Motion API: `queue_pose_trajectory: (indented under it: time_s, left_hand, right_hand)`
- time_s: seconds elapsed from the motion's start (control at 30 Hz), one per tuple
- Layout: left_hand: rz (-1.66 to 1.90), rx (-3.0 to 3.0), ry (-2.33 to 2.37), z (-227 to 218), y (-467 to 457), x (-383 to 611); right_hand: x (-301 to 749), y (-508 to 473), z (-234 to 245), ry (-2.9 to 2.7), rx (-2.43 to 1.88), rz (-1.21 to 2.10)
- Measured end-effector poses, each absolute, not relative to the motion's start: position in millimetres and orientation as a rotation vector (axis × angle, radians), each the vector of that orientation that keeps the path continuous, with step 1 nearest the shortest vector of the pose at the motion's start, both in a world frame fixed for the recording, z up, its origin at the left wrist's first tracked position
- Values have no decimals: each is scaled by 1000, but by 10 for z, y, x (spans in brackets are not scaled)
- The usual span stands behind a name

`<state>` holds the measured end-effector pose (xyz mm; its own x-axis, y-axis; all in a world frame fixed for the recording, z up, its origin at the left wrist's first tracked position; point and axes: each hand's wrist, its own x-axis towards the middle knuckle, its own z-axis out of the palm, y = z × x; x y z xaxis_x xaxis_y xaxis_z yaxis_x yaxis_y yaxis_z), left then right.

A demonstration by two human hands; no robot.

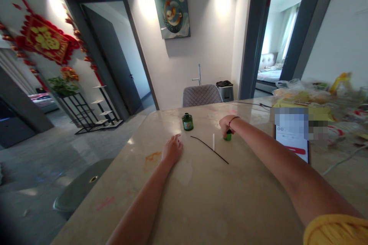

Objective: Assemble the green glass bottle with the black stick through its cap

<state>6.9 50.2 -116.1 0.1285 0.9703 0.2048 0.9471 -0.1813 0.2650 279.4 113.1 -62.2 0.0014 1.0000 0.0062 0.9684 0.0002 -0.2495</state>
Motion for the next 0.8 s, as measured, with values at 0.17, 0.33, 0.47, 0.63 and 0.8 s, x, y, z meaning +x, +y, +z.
queue_pose_trajectory:
  time_s: [0.17,0.33,0.47,0.63,0.8]
  left_hand:
    - [501,2320,1964,-1158,501,68]
    - [519,2333,1954,-1163,500,61]
    - [544,2341,1943,-1173,500,57]
    - [549,2345,1947,-1181,501,62]
    - [552,2340,1954,-1194,507,58]
  right_hand:
    - [2737,1259,-477,-2265,-1949,308]
    - [2488,1450,-378,-2093,-1628,301]
    - [2273,1617,-363,-1854,-1529,321]
    - [2056,1817,-341,-1735,-1503,316]
    - [1786,1908,-430,-1755,-1411,326]
